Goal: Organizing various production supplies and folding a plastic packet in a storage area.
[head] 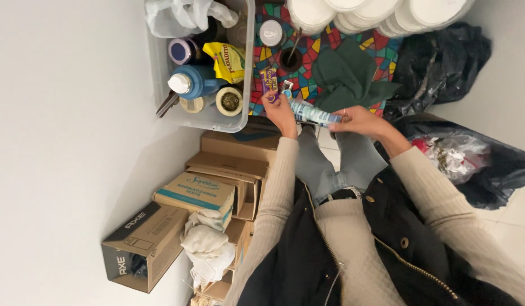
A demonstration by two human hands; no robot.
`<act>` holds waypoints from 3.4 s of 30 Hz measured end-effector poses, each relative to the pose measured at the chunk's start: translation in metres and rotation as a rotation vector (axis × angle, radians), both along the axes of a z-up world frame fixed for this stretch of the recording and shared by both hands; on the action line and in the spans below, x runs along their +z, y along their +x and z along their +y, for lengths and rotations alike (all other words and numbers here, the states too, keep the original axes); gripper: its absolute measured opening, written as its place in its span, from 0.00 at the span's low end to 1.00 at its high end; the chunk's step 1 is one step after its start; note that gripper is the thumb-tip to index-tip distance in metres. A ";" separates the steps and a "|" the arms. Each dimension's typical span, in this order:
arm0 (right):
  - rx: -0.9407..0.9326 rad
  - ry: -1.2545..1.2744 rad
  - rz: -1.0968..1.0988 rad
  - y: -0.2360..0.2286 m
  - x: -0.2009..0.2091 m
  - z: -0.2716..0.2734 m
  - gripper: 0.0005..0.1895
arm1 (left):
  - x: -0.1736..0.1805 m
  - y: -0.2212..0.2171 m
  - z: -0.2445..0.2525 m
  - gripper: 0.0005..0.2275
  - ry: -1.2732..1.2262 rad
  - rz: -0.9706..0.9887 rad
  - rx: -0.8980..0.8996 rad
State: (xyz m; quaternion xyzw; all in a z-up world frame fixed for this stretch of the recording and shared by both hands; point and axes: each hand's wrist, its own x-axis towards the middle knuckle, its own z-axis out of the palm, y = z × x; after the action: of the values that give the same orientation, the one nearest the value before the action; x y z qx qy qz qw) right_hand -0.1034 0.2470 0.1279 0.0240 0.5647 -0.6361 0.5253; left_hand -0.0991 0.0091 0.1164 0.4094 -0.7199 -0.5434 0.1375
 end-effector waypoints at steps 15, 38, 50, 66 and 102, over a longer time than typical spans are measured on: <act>-0.301 0.079 0.040 0.014 -0.043 0.025 0.20 | -0.057 0.001 -0.045 0.31 0.657 -0.361 -1.018; -0.399 0.392 -0.244 0.049 -0.224 0.011 0.22 | -0.171 0.067 -0.023 0.19 0.810 -0.378 -0.601; -0.036 0.897 0.914 0.013 -0.114 -0.019 0.13 | -0.219 0.080 -0.005 0.24 0.211 -0.252 -0.439; 0.656 0.401 1.586 -0.019 -0.158 -0.062 0.40 | -0.225 0.170 0.093 0.24 1.167 -0.233 0.274; 0.172 0.519 1.331 -0.002 -0.134 -0.038 0.26 | -0.149 0.008 -0.005 0.18 -0.290 -0.036 -1.086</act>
State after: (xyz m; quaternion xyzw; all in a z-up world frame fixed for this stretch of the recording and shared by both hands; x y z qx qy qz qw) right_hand -0.1050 0.2092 -0.0063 -0.2894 0.8981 -0.3173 0.0953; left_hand -0.0912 0.0042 -0.0322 -0.0338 -0.8969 -0.4246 -0.1193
